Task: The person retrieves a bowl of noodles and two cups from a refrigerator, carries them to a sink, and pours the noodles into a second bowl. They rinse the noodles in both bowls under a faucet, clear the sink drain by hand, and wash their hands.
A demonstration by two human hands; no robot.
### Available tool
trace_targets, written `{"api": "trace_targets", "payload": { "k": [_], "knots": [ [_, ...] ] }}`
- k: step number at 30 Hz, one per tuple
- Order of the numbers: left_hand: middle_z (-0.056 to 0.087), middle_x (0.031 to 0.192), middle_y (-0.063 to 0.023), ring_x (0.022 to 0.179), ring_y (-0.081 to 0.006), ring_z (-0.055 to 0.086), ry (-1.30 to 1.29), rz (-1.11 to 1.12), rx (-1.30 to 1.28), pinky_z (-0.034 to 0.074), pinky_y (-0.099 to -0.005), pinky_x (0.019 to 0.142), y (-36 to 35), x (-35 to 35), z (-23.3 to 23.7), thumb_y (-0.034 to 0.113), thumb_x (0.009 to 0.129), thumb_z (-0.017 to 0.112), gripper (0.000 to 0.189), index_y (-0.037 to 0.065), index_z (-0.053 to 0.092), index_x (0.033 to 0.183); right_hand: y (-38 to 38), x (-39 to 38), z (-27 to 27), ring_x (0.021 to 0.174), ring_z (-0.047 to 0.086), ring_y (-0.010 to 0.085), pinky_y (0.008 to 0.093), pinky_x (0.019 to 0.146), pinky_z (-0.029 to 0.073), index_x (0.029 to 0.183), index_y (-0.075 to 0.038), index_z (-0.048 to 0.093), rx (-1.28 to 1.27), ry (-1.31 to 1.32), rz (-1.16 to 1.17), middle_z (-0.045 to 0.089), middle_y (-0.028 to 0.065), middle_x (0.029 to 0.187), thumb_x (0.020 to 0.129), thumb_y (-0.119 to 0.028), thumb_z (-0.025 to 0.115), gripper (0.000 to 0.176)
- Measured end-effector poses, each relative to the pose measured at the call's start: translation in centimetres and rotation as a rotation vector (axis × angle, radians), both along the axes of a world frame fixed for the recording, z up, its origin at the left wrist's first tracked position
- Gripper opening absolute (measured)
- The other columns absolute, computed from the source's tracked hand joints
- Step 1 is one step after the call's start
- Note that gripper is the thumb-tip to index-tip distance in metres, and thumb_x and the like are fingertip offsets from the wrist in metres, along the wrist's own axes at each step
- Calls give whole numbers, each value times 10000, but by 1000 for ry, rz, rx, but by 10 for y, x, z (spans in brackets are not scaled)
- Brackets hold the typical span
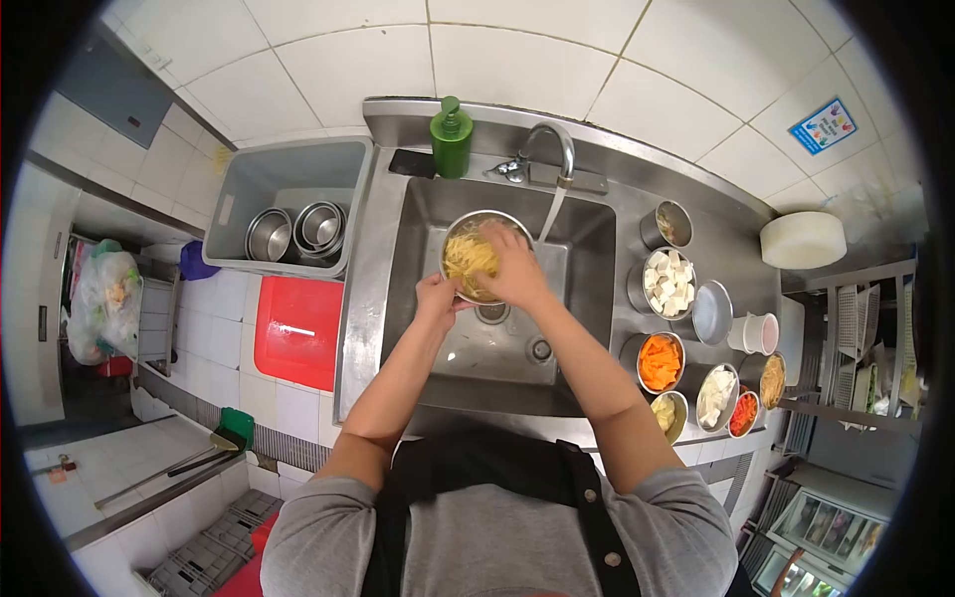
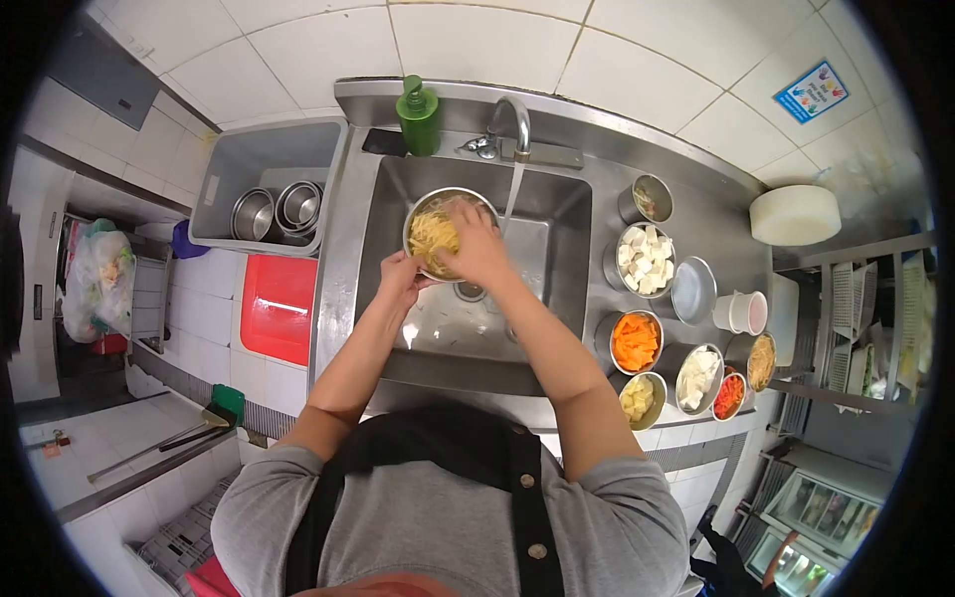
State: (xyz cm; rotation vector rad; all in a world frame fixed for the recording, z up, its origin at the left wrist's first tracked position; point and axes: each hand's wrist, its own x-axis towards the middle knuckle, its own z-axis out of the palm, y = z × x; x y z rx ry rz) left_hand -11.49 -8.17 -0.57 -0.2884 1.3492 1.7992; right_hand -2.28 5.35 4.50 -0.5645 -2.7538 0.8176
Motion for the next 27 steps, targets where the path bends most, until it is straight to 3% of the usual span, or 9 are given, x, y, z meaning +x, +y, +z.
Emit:
{"api": "trace_targets", "payload": {
  "k": [7,13,21,24,27],
  "knots": [
    [637,859,-171,689,-287,686,96,102,-40,644,-423,576,-44,-14,14,-123,749,532,188,-74,558,928,-48,-28,-13,1314,360,390,487,1066,328,1381,-65,441,79,278,-103,371,199,1447,815,-427,692,718],
    [624,756,-132,586,-231,660,292,163,-71,621,-386,496,-67,-19,17,-99,737,536,88,-15,557,752,-85,-57,0,1274,383,406,516,1041,337,1452,-139,363,-89,15,-265,388,218,1404,823,-586,622,814],
    [523,615,-23,468,-113,522,515,251,-130,535,-308,378,-74,-24,43,-83,731,557,221,66,450,607,-104,-83,0,1277,355,417,530,1034,330,1452,-136,360,-174,200,-285,373,221,1389,832,-552,631,793],
    [465,584,4,472,-86,466,678,205,-224,593,-319,626,-74,-31,47,-87,723,565,269,67,396,581,-103,-92,-8,1265,343,437,539,1037,308,1432,-116,375,-183,364,-286,350,233,1396,840,-508,646,760],
    [424,550,-9,524,-77,438,1110,183,-299,477,-342,969,-67,-37,50,-88,720,571,280,39,364,579,-98,-102,-13,1258,324,456,532,1057,272,1422,-94,372,-237,467,-296,331,245,1407,844,-461,655,741]
  ]
}}
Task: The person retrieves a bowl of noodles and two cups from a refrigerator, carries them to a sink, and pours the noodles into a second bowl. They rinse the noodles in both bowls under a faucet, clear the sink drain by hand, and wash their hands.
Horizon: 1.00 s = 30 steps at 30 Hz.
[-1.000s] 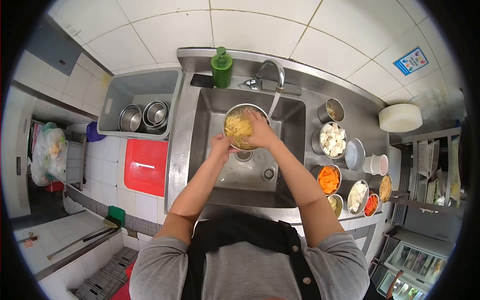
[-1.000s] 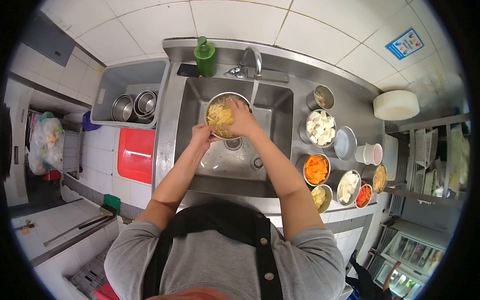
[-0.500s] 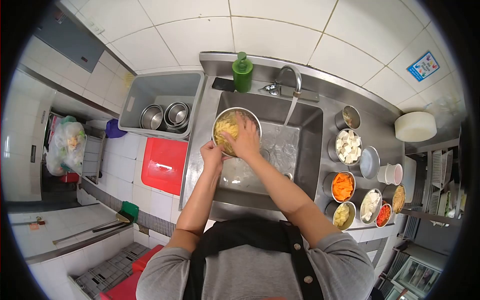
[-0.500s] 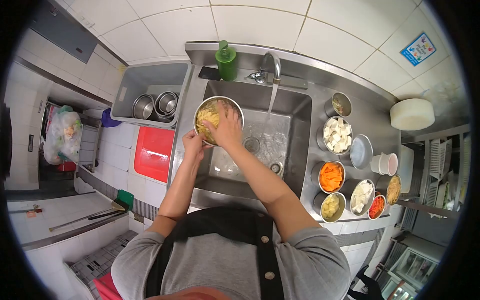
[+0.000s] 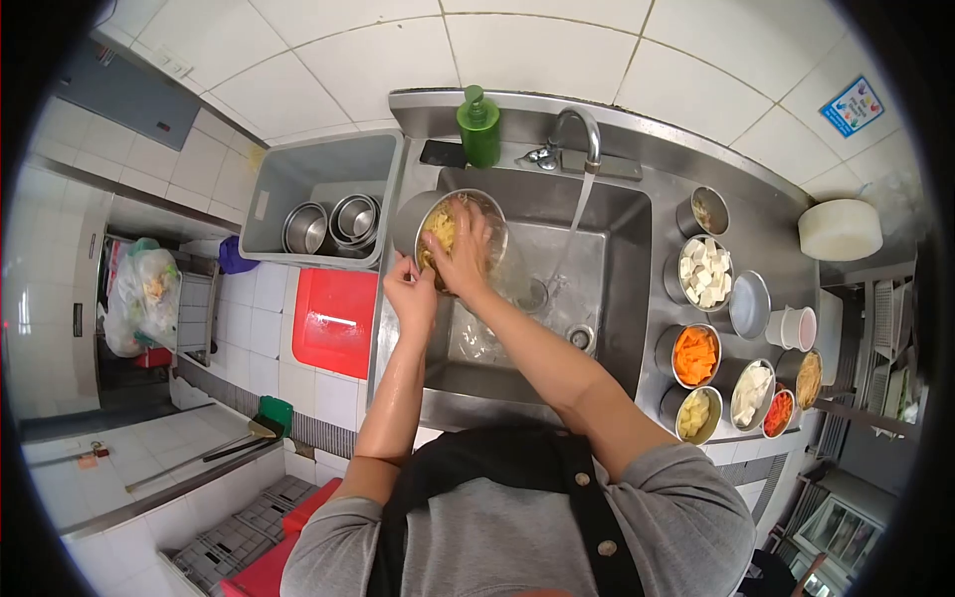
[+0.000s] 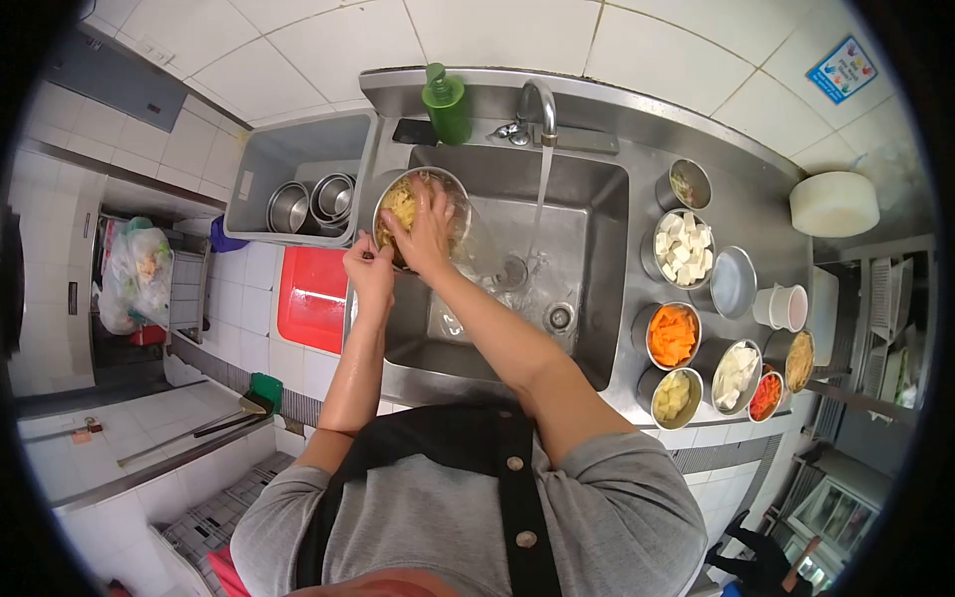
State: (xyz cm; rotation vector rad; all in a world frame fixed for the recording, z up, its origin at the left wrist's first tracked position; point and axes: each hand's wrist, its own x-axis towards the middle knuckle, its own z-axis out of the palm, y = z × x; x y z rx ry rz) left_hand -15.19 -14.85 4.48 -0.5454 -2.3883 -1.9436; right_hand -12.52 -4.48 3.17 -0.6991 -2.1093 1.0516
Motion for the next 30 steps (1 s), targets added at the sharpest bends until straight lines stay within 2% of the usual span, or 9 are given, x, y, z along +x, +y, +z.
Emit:
{"api": "trace_targets", "payload": {
  "k": [3,6,9,12,18,21,24,27,30],
  "knots": [
    [462,577,-88,812,-203,640,63,-44,-84,282,-347,1111,3,1,17,-90,709,575,269,3,351,593,2,-5,-1,1256,317,463,525,1069,254,1416,-69,355,-96,62,2,321,246,1416,836,-398,663,735],
    [611,745,-257,1241,-358,527,113,5,-120,331,-356,1063,8,10,27,-89,703,578,247,-23,358,612,5,-9,-2,1243,323,466,539,1049,269,1407,-46,349,-127,141,-5,309,251,1417,820,-403,676,761],
    [524,1145,-449,1354,-505,280,157,-23,-138,347,-406,1052,14,14,38,-75,709,567,229,-31,364,613,11,-13,-3,1250,313,467,541,1049,269,1400,-31,332,-125,223,-7,297,252,1422,812,-401,682,778],
    [337,1289,-501,1344,-499,323,227,-35,-187,399,-402,991,18,19,53,-64,712,571,223,-28,370,621,14,-15,0,1269,296,464,535,1066,254,1393,-19,313,-158,306,-1,290,251,1424,820,-442,656,791],
    [349,1351,-448,1224,-462,512,405,-5,-218,499,-352,686,25,33,74,-63,716,584,244,-16,370,609,13,-15,10,1283,289,455,524,1080,243,1382,-5,293,-243,453,5,280,255,1413,825,-662,515,890],
    [333,1401,-410,828,-326,669,432,-17,-188,450,-298,552,25,36,83,-71,722,592,261,-13,366,606,12,-19,14,1277,299,450,517,1076,247,1375,1,293,-263,511,-2,287,253,1395,819,-718,474,927],
    [359,1387,-406,1015,-301,662,391,-19,-217,452,-298,596,25,45,97,-85,721,601,259,-16,375,613,10,-19,17,1269,310,444,514,1071,249,1375,6,287,-284,555,-1,295,252,1378,818,-741,451,946],
    [338,1427,-379,623,-143,555,429,-24,-198,355,-261,492,27,51,101,-101,719,605,271,-15,371,613,10,-22,19,1288,304,426,507,1082,245,1391,6,278,-371,605,63,305,250,1374,822,-731,466,950],
    [323,1450,-364,532,-91,382,519,-37,-223,318,-251,466,29,54,104,-117,717,605,273,-20,371,613,9,-25,18,1323,282,400,497,1102,236,1415,4,268,-424,581,82,320,245,1375,822,-704,511,955]
  ]
}}
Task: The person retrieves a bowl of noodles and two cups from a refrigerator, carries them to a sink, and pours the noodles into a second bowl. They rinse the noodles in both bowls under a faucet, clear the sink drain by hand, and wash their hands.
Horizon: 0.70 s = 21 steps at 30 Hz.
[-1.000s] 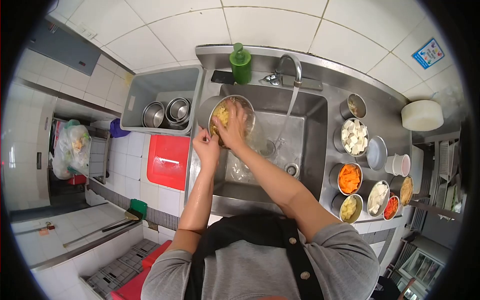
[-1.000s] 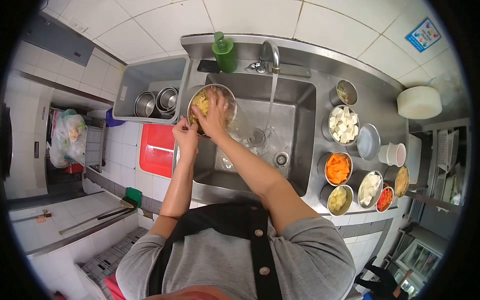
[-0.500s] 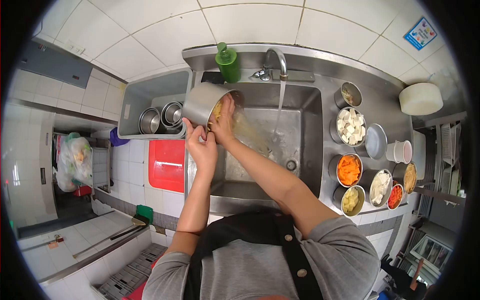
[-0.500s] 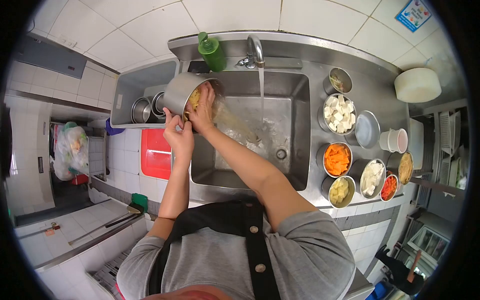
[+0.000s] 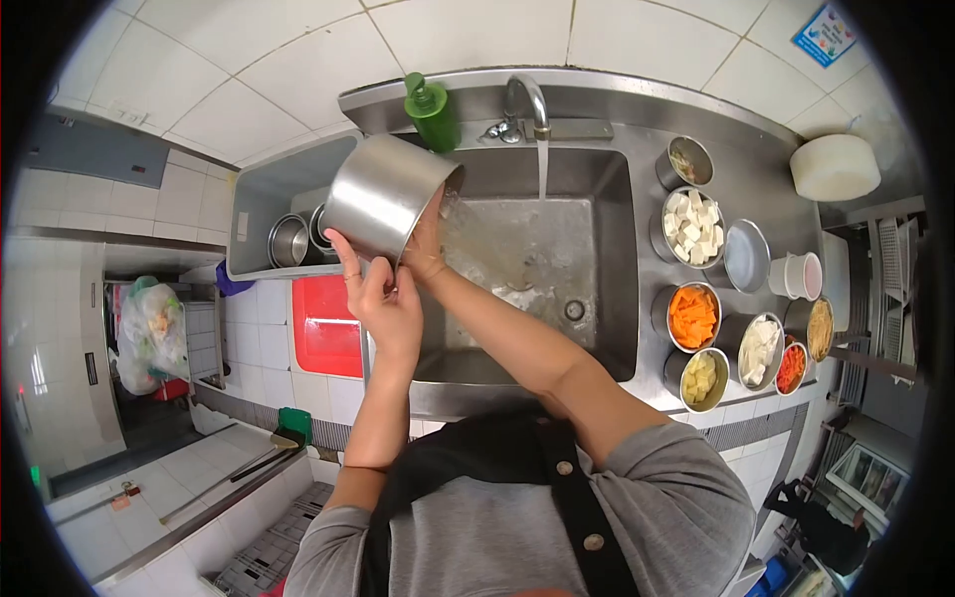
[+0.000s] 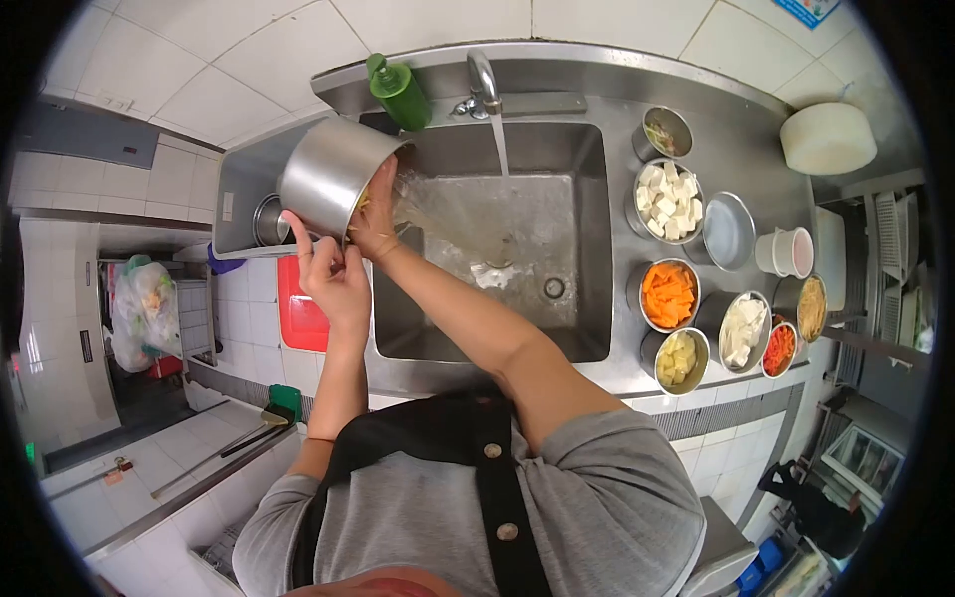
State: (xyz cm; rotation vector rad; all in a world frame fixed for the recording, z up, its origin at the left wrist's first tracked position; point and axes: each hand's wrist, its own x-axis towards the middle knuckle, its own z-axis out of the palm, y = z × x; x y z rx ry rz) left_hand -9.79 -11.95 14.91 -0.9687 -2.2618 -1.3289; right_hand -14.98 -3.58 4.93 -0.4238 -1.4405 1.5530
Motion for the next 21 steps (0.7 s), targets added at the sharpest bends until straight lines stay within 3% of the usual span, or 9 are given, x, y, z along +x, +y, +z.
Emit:
{"api": "trace_targets", "payload": {
  "k": [3,10,12,13,15,21],
  "knots": [
    [340,1468,-321,523,-93,370,81,-2,-23,320,-250,466,4,4,0,-120,718,603,258,-25,383,623,-1,1,-1,1344,265,384,493,1113,227,1420,1,278,-98,67,104,327,240,1379,816,-669,554,943],
    [343,1471,-315,523,-121,414,240,-2,-123,346,-250,477,14,11,7,-98,714,622,267,0,393,619,6,5,-3,1334,269,399,511,1100,235,1406,-2,306,-68,87,164,337,237,1378,804,-645,582,923],
    [294,1478,-340,806,-275,349,182,-17,-133,334,-343,682,16,16,15,-99,716,617,246,-5,406,631,9,4,-2,1331,270,403,516,1096,237,1402,-3,314,-49,90,169,340,235,1378,801,-638,590,917],
    [246,1486,-362,1088,-423,276,114,-30,-135,314,-436,883,15,19,19,-101,720,609,225,-14,416,644,10,3,-2,1330,271,405,518,1094,238,1400,-3,318,-41,93,171,341,235,1377,799,-635,594,914],
    [195,1493,-387,1370,-571,203,91,-49,-152,303,-526,1079,17,21,24,-102,726,602,205,-23,425,657,12,3,-1,1327,272,409,523,1091,240,1396,-4,325,-25,96,173,344,234,1377,796,-628,602,908],
    [184,1487,-401,1375,-574,190,224,-72,-182,313,-518,1074,23,22,30,-98,744,595,214,-19,419,653,21,0,2,1318,275,421,539,1079,247,1384,-7,349,40,104,151,352,231,1376,786,-608,626,891]
  ]
}}
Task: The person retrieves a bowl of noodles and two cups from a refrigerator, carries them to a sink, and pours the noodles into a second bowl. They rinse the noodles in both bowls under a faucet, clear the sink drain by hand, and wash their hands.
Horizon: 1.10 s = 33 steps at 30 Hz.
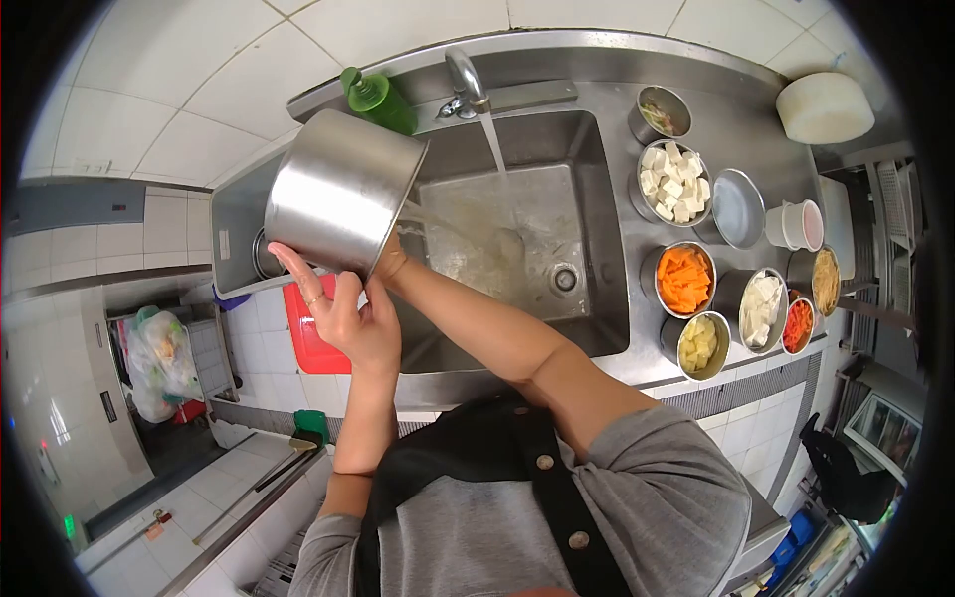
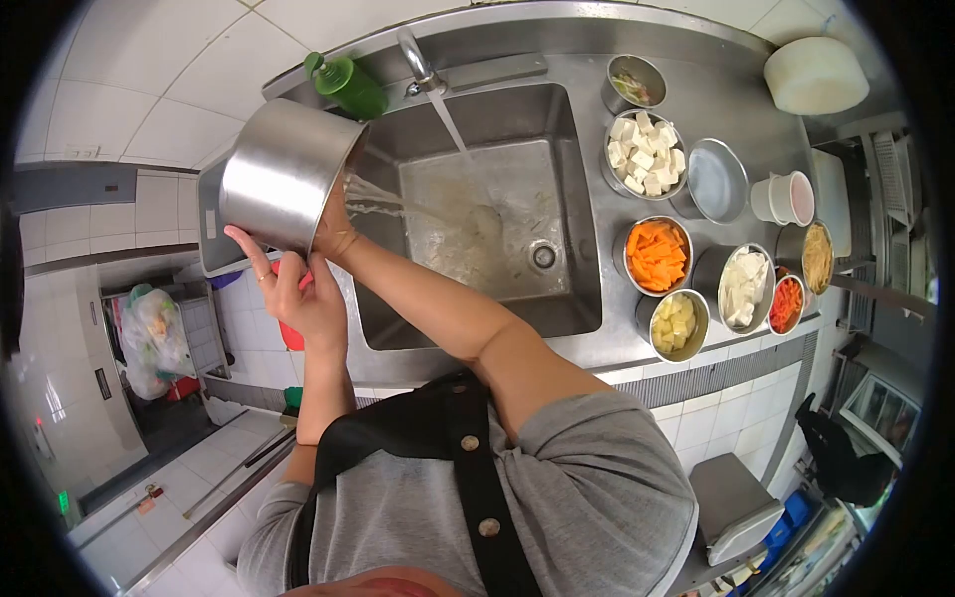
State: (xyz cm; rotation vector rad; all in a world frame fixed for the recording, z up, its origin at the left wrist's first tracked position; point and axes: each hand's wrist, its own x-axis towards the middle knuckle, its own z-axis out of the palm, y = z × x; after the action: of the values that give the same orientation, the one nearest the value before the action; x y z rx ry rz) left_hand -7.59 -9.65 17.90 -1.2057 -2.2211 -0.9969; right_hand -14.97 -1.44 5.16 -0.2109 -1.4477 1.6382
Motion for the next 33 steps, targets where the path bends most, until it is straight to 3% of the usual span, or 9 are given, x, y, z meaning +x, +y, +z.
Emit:
{"api": "trace_targets", "payload": {
  "k": [6,7,11,14,17,18,23,27,33],
  "knots": [
    [337,1443,-360,987,-318,655,-34,-35,191,452,-265,604,25,-11,-37,-101,718,597,139,-27,482,691,43,14,-6,1309,279,434,554,1068,253,1372,-10,372,274,-34,-240,360,228,1375,777,-588,650,875],
    [374,1427,-350,1023,-329,647,-131,-36,236,481,-271,635,29,-19,-56,-98,721,595,108,-36,506,720,54,24,0,1308,280,436,557,1066,254,1370,-10,376,297,-83,-304,362,227,1375,775,-584,654,872],
    [526,1276,-272,1084,-376,625,-1371,112,362,599,-393,651,53,-50,-116,-82,782,531,67,-19,510,792,91,65,4,1293,280,458,582,1057,223,1390,-64,406,440,-730,-209,346,249,1411,816,-523,652,776],
    [581,1127,-211,951,-364,659,-2025,4,400,625,-449,674,67,-98,-233,-68,785,489,251,-56,525,1033,136,58,-41,1289,376,448,530,1042,324,1297,-131,577,400,-1130,-14,452,248,1371,818,-547,650,638],
    [561,1150,-284,1010,-490,599,-2349,115,394,565,-585,862,100,-68,-255,-80,782,423,406,-146,447,1182,200,59,-61,1161,547,366,449,970,438,1143,-132,683,105,-1293,117,595,193,1237,818,-465,666,466],
    [557,1155,-295,1018,-499,593,-2333,116,388,549,-596,883,110,-61,-260,-80,784,419,408,-152,446,1185,218,63,-64,1099,613,336,419,938,478,1083,-129,716,-39,-1284,148,645,173,1182,817,-420,674,396],
    [554,1157,-329,1031,-513,586,-2387,78,290,503,-631,936,157,-57,-286,-74,790,423,395,-180,451,1170,262,74,-28,1049,647,298,376,879,521,1054,-125,715,682,-1463,202,687,133,1096,711,-202,715,352],
    [585,1104,-305,1013,-499,604,-2292,40,145,531,-611,905,175,-66,-280,-68,781,443,343,-172,464,1106,266,52,-52,1039,650,298,390,873,527,1018,-126,724,626,-1420,241,686,133,1098,712,-168,703,309],
    [611,1083,-166,965,-315,637,-2043,-120,-8,582,-577,812,179,-59,-236,-61,781,478,352,-33,511,1130,218,121,-7,1184,561,302,429,959,480,1030,-175,718,846,-1145,337,582,95,1273,703,-158,713,327]
  ]
}}
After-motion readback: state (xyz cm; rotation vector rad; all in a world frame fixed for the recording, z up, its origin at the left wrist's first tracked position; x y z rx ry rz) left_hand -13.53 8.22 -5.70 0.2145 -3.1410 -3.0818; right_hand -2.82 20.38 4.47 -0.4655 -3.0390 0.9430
